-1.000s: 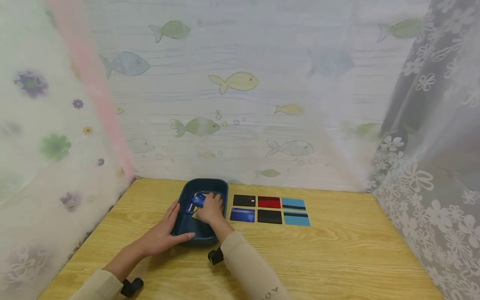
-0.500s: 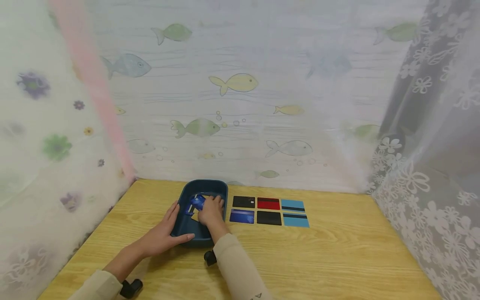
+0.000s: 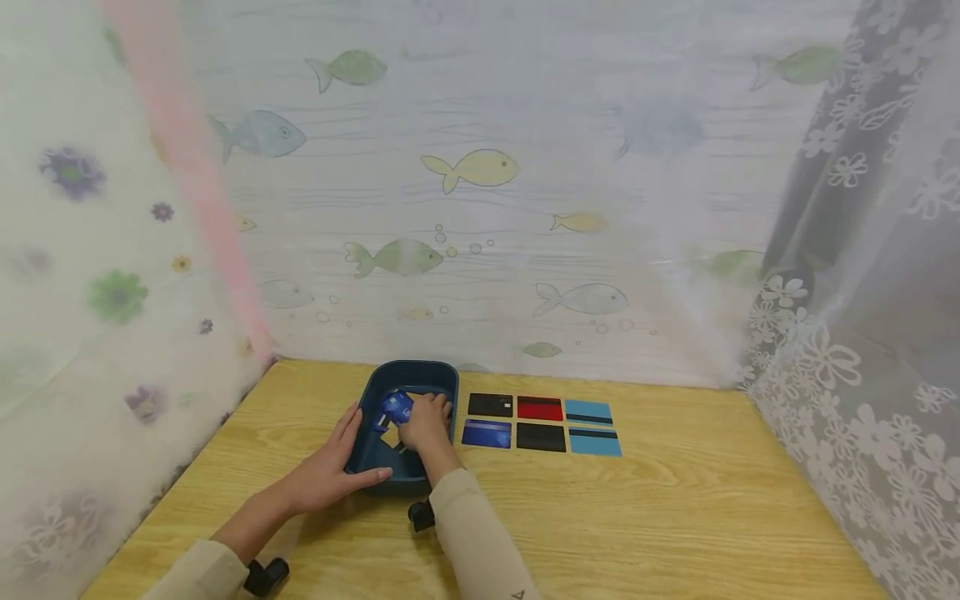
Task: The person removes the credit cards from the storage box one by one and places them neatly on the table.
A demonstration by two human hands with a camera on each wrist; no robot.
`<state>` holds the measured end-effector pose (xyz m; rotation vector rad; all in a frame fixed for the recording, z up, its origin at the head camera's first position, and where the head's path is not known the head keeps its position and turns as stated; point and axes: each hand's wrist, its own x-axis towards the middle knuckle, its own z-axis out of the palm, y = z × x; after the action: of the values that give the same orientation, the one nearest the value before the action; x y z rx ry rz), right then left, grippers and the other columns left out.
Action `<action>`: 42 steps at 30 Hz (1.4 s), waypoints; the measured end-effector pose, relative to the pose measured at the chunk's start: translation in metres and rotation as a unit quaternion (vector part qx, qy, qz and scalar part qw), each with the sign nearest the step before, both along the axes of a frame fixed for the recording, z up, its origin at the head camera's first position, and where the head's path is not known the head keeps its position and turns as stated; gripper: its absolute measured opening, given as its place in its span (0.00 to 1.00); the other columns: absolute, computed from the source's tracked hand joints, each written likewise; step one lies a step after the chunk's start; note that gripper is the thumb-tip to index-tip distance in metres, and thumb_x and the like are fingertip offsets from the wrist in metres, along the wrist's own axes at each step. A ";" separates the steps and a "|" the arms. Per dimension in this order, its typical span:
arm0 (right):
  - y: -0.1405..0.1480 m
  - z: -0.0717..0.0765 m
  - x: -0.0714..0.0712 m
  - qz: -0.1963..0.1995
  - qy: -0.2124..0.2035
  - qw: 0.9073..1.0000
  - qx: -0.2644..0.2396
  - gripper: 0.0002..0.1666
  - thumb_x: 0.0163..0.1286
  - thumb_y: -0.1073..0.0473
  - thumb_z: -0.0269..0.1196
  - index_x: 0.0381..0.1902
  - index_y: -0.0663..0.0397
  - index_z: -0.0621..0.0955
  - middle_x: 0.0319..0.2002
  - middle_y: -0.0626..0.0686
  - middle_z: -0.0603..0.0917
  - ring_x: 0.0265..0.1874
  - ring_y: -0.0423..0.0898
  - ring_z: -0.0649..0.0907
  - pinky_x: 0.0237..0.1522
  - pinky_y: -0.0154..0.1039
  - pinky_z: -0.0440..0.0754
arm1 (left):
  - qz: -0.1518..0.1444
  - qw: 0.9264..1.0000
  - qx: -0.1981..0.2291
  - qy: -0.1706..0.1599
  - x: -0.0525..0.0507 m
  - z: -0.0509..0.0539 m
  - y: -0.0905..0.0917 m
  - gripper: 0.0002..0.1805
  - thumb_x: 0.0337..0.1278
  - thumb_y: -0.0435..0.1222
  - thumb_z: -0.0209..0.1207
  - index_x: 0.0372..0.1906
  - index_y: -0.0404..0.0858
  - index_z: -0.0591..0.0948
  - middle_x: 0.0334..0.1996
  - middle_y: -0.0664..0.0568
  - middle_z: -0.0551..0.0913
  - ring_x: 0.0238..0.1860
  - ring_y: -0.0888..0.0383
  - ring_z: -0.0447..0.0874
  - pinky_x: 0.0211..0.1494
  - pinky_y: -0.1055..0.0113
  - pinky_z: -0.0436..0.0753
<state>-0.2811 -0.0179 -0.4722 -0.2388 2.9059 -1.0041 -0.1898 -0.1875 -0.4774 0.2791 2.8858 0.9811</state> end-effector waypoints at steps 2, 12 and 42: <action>0.000 0.000 -0.001 -0.004 0.001 1.000 -0.007 0.43 0.64 0.56 0.73 0.68 0.75 0.68 0.61 0.70 0.69 0.62 0.66 0.69 0.58 0.59 0.76 | -0.003 1.000 0.002 0.001 -0.001 0.000 0.000 0.67 0.58 0.68 0.61 0.83 0.39 0.36 0.83 0.45 0.31 0.76 0.34 0.60 0.68 0.35 0.68; 0.001 -0.002 -0.004 -0.016 0.019 0.997 -0.073 0.29 0.63 0.67 0.70 0.59 0.66 0.72 0.47 0.66 0.80 0.47 0.59 0.80 0.51 0.54 0.81 | -0.006 1.000 0.005 0.005 -0.004 -0.004 -0.002 0.68 0.55 0.71 0.61 0.83 0.39 0.36 0.83 0.46 0.31 0.78 0.36 0.55 0.71 0.36 0.66; -0.002 0.001 -0.010 0.019 0.118 0.973 -0.196 0.22 0.71 0.74 0.57 0.61 0.60 0.78 0.58 0.61 0.82 0.48 0.52 0.80 0.48 0.48 0.80 | 0.000 1.000 -0.013 0.012 -0.015 -0.005 -0.007 0.68 0.54 0.73 0.60 0.84 0.41 0.37 0.84 0.48 0.33 0.74 0.37 0.65 0.67 0.38 0.72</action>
<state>-0.2907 -0.0201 -0.4714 -0.4578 2.8544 -1.6431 -0.2046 -0.1942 -0.4824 0.2908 2.9167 0.9473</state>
